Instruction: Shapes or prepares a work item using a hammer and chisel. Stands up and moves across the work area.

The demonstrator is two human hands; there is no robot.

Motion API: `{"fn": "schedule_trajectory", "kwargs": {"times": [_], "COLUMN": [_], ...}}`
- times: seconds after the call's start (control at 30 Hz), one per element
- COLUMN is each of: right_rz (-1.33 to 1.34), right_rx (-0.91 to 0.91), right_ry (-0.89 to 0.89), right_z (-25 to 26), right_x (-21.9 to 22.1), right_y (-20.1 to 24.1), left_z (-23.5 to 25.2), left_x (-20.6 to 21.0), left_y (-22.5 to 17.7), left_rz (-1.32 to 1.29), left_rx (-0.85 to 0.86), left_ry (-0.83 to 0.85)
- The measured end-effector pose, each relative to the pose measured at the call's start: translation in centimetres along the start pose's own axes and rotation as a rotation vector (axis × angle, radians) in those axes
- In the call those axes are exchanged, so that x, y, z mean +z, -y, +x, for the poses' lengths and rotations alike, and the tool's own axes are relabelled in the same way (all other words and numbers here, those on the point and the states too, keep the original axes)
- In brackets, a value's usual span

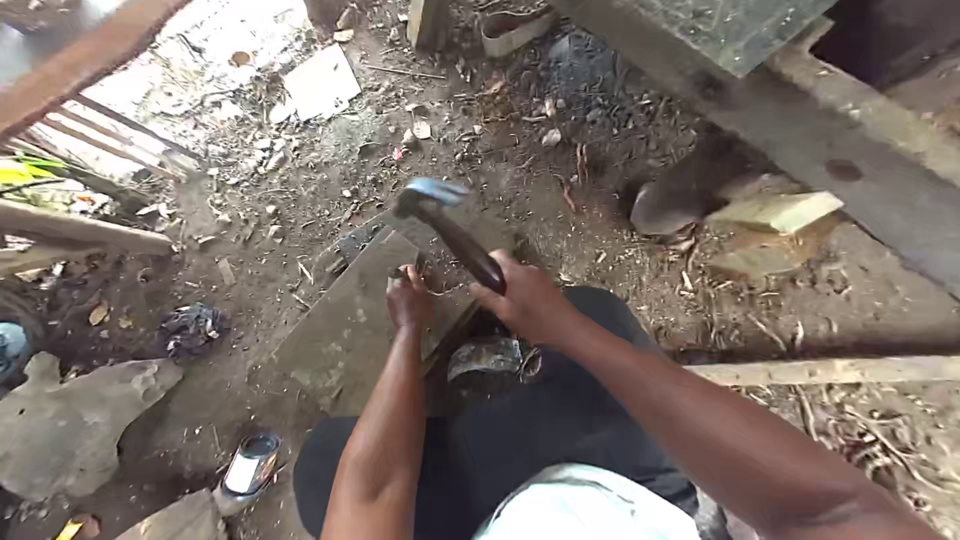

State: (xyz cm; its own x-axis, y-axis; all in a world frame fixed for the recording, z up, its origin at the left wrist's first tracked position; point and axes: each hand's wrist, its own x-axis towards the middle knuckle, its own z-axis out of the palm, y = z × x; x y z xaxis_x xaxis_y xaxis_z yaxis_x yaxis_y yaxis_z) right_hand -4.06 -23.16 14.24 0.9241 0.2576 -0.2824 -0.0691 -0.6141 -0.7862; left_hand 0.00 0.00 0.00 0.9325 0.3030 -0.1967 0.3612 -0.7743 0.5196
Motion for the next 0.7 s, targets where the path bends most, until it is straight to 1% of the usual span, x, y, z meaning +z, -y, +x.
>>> {"fn": "schedule_trajectory", "kwargs": {"times": [0.07,0.13,0.2,0.23,0.27,0.3,0.37,0.4,0.5,0.53,0.6,0.7], "right_rz": [0.310,0.522,0.593,0.609,0.616,0.616,0.604,0.589,0.549,0.541,0.517,0.461], "right_rx": [0.135,0.268,0.356,0.387,0.414,0.437,0.458,0.458,0.447,0.445,0.436,0.421], "right_ry": [0.021,0.038,0.039,0.044,0.055,0.068,0.081,0.076,0.060,0.058,0.069,0.093], "right_z": [-0.7,-1.3,-1.6,-1.7,-1.7,-1.5,-1.0,-0.8,-0.3,-0.4,-0.5,-0.5], "right_x": [2.2,4.7,7.0,7.9,8.4,8.4,8.1,8.0,7.7,7.8,8.0,8.2], "right_y": [-2.1,-4.3,-6.0,-6.6,-7.0,-7.1,-7.2,-7.3,-7.2,-7.2,-7.1,-6.9], "left_z": [0.6,1.0,0.8,0.6,0.3,0.2,0.4,0.5,1.7,1.7,1.8,2.3], "left_x": [-1.6,-1.7,-1.1,-0.7,-0.5,-0.6,-1.4,-1.9,-2.9,-3.1,-3.3,-3.2], "left_y": [1.1,2.4,3.3,3.7,3.9,3.7,2.7,2.2,1.7,1.5,1.3,0.9], "left_rz": [-0.100,-0.308,-0.534,-0.612,-0.629,-0.561,-0.316,-0.286,-0.471,-0.471,-0.337,-0.076], "left_rx": [0.018,0.021,0.029,0.041,0.060,0.076,0.134,0.157,0.172,0.149,0.118,0.185], "left_ry": [0.101,0.124,0.105,0.102,0.109,0.129,0.149,0.134,0.061,0.053,0.081,0.120]}}
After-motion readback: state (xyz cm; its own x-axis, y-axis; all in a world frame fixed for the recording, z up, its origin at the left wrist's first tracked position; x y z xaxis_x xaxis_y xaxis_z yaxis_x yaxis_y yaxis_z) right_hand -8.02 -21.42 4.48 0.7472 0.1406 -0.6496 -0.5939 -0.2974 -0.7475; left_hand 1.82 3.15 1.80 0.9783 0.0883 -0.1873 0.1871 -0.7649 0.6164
